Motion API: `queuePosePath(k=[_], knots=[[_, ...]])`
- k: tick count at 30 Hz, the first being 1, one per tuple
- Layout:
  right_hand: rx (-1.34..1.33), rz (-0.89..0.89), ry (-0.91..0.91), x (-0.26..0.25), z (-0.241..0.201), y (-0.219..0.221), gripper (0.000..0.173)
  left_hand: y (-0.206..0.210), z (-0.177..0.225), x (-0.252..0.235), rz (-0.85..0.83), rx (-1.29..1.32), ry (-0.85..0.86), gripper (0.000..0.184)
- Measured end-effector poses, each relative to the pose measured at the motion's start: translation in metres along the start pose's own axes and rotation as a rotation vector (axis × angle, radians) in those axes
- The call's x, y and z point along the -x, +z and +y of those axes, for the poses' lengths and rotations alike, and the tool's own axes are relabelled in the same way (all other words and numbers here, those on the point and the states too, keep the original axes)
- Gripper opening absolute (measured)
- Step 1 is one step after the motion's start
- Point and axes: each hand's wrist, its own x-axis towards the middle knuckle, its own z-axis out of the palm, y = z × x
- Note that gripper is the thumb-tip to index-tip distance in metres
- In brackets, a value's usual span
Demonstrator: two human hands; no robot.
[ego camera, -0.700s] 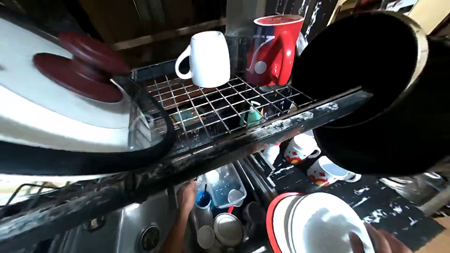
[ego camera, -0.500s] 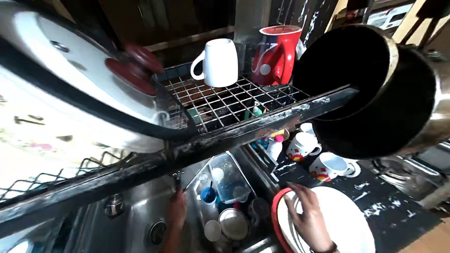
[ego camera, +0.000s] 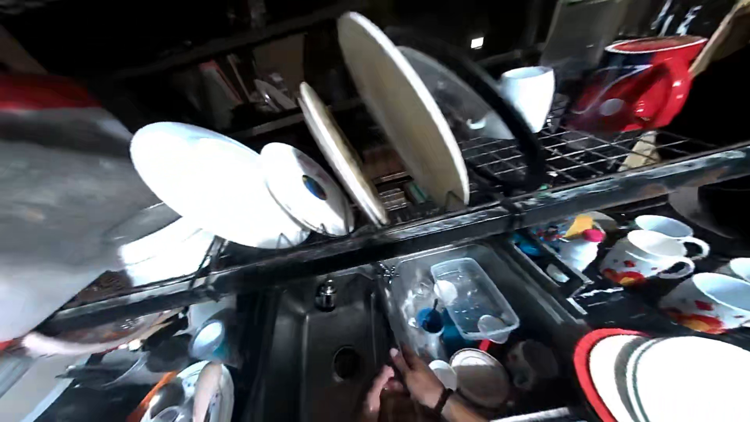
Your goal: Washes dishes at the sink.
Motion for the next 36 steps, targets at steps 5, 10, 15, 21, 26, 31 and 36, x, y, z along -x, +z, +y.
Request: queuePosePath(k=[5,10,15,21,26,31,36], knots=[[-0.038,-0.096,-0.009,-0.023,-0.02,0.052,0.057,-0.022,0.014,0.008,0.224,0.059,-0.112,0.033],[-0.273,-0.055,0.012,-0.058,-0.027,0.087,0.066,-0.075,0.011,-0.025,0.168,0.21,-0.088,0.024],[-0.044,0.097,-0.169,-0.098,-0.033,0.056,0.047,-0.063,0.039,-0.033,0.271,0.093,-0.031,0.015],[-0.474,0.711,0.101,-0.19,-0.05,-0.026,0.047,-0.063,0.054,-0.085,0.263,0.539,-0.166,0.01],[-0.134,0.568,0.114,-0.219,-0.044,-0.032,0.042,-0.069,0.082,-0.098,0.221,0.819,-0.2,0.035],[0.221,0.649,0.009,-0.214,-0.033,-0.023,0.046,-0.074,0.103,-0.091,0.169,0.985,-0.131,0.034],[0.274,0.617,0.111,-0.178,-0.053,-0.011,0.066,-0.073,0.112,-0.087,0.04,0.934,-0.138,0.047]])
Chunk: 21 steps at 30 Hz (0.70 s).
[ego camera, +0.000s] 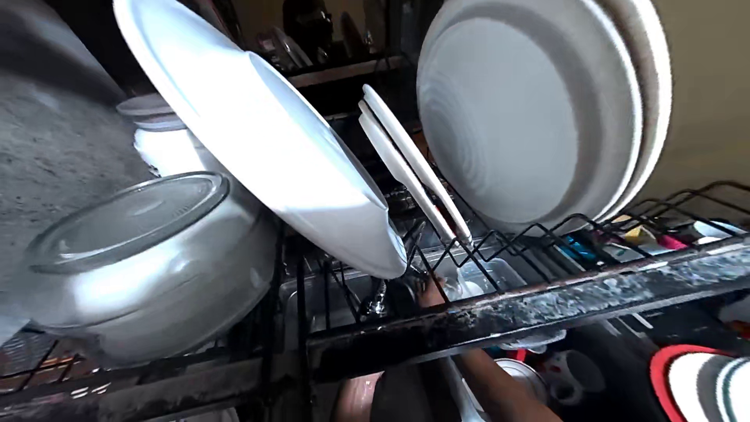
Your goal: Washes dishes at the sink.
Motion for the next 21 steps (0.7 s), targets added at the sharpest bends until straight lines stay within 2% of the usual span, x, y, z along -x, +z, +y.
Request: queuePosePath(k=[2,3,5,6,7,9,11,14,18,21], knots=[[-0.211,0.015,-0.013,0.03,-0.005,0.009,0.07,0.003,-0.003,0.008,0.047,-0.062,0.074,0.045],[-0.359,-0.018,-0.013,0.05,-0.006,0.02,0.065,0.001,-0.005,0.009,0.092,-0.132,0.127,0.043],[-0.615,-0.253,0.051,0.101,-0.02,0.034,0.038,-0.013,-0.01,0.01,0.226,-0.392,0.237,0.04],[-0.64,-0.411,0.081,0.124,-0.029,0.036,0.03,-0.025,-0.014,0.009,0.33,-0.6,0.31,0.04],[-0.635,-0.552,0.1,0.139,-0.037,0.036,0.035,-0.041,-0.017,0.012,0.405,-0.799,0.373,0.042],[-0.634,-0.645,0.124,0.15,-0.044,0.043,0.04,-0.06,-0.019,0.022,0.456,-1.092,0.402,0.045],[-0.724,-0.631,0.126,0.151,-0.048,0.056,0.043,-0.081,-0.022,0.038,0.428,-1.381,0.412,0.04],[-0.902,-0.52,0.137,0.144,-0.058,0.067,0.036,-0.145,-0.032,0.035,0.405,-1.714,0.505,0.053],[-0.869,-0.372,-0.003,0.14,-0.064,0.063,0.022,-0.145,-0.024,0.055,0.364,-1.88,0.162,0.053],[-0.828,-0.344,-0.047,0.141,-0.064,0.064,0.022,-0.18,-0.011,0.035,0.322,-1.99,0.075,0.055]])
